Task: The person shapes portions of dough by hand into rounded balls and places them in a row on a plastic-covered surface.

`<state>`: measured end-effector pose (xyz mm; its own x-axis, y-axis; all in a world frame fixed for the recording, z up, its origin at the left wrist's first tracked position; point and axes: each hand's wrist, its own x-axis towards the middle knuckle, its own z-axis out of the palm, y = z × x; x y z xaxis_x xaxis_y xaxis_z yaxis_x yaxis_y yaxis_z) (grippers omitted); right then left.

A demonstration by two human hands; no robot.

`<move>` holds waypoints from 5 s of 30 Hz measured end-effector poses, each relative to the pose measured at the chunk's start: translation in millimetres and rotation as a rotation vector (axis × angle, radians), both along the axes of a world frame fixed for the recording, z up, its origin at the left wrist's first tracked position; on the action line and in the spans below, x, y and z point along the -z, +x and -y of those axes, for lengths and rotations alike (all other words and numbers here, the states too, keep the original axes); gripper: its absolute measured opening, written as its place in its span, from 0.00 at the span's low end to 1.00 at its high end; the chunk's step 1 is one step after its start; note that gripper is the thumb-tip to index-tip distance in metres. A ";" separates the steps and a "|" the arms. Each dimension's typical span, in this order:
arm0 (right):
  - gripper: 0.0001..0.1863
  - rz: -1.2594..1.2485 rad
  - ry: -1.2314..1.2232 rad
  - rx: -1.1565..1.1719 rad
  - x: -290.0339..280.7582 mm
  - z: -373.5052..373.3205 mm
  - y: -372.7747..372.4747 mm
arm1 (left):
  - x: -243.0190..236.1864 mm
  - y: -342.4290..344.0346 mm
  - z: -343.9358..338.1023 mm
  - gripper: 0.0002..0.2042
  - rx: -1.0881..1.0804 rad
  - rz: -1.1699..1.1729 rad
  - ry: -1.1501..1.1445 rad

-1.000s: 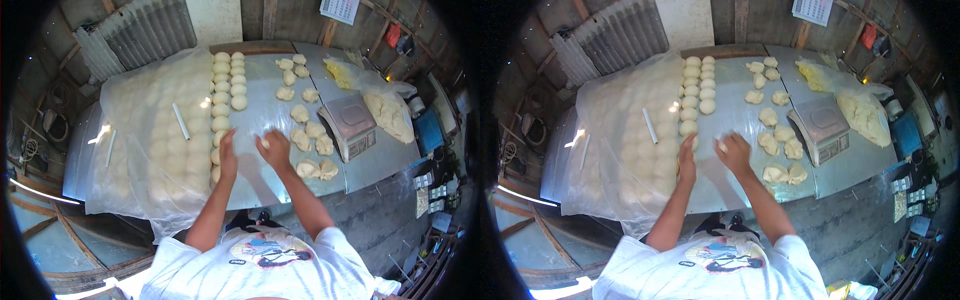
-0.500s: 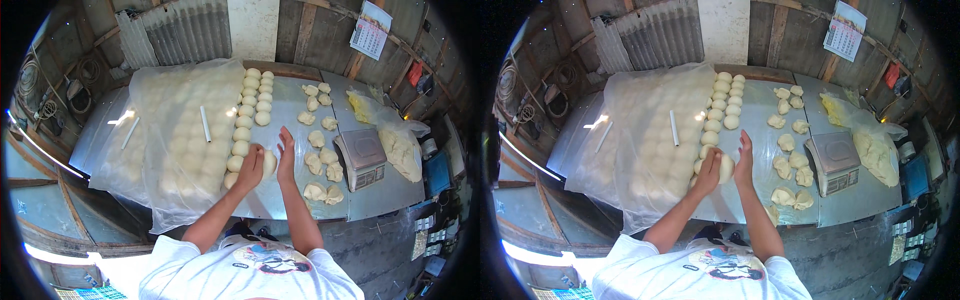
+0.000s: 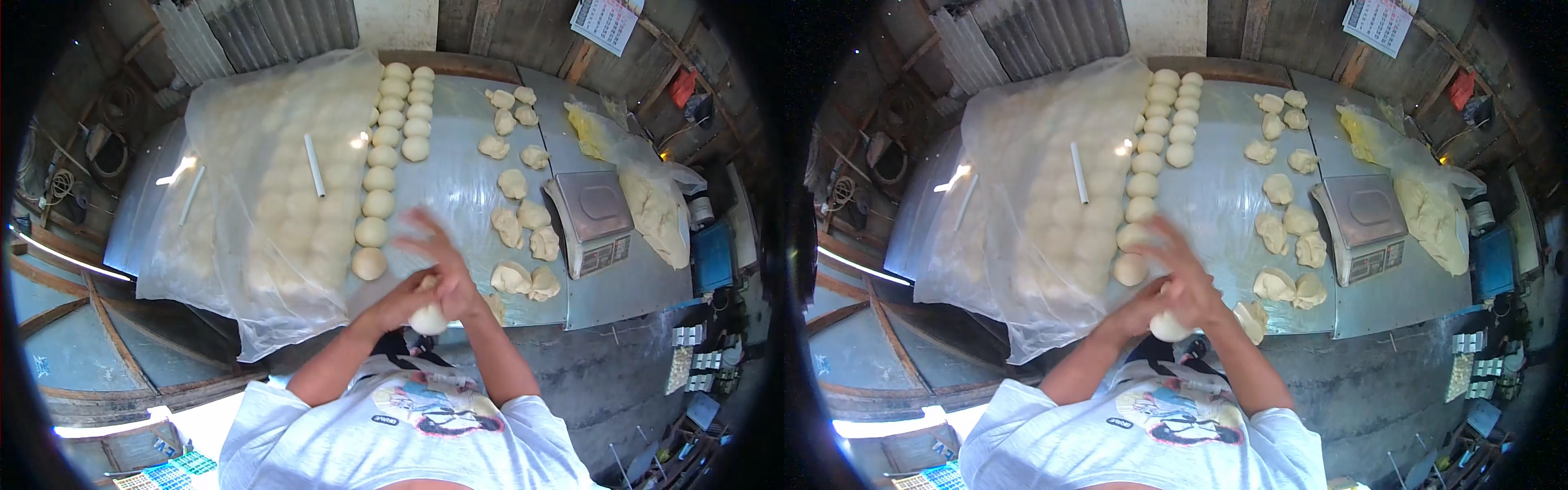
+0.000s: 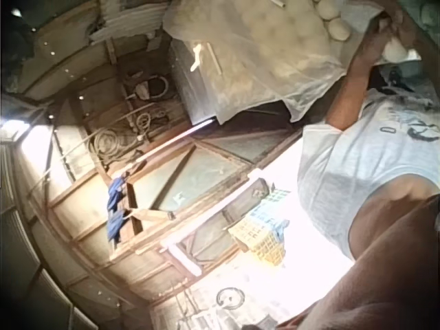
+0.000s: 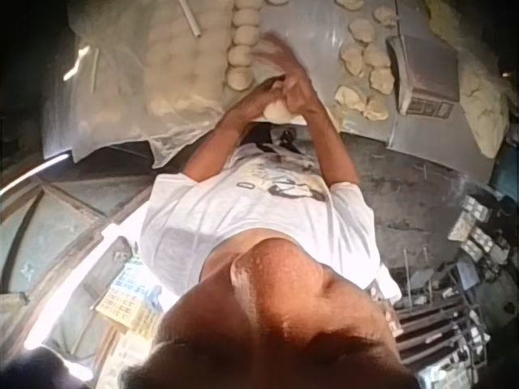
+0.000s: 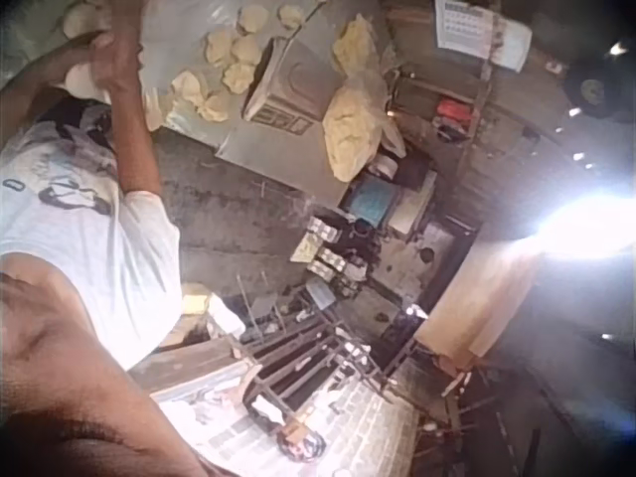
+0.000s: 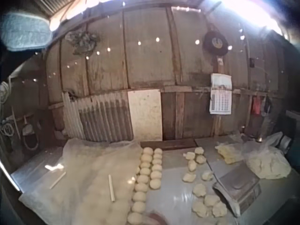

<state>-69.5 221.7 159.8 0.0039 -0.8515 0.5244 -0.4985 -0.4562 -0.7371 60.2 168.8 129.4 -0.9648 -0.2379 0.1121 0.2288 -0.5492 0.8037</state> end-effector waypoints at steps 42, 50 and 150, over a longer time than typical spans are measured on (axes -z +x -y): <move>0.27 -0.182 0.758 1.274 215.7 274.6 -353.6 | 133.3 -130.8 235.1 0.29 -0.602 0.579 -1.181; 0.28 0.333 0.376 0.212 156.4 172.3 -104.1 | 124.3 -103.3 178.5 0.19 -0.880 0.414 -0.193; 0.31 1.713 0.651 0.114 4.5 19.8 6.8 | 7.2 -15.7 78.2 0.20 -0.366 0.258 -0.284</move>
<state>-62.6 201.8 155.4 -0.1828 -0.8551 -0.4852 0.8989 0.0545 -0.4347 44.5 90.6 122.2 -0.8293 -0.5587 -0.0094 0.1396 -0.2235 0.9647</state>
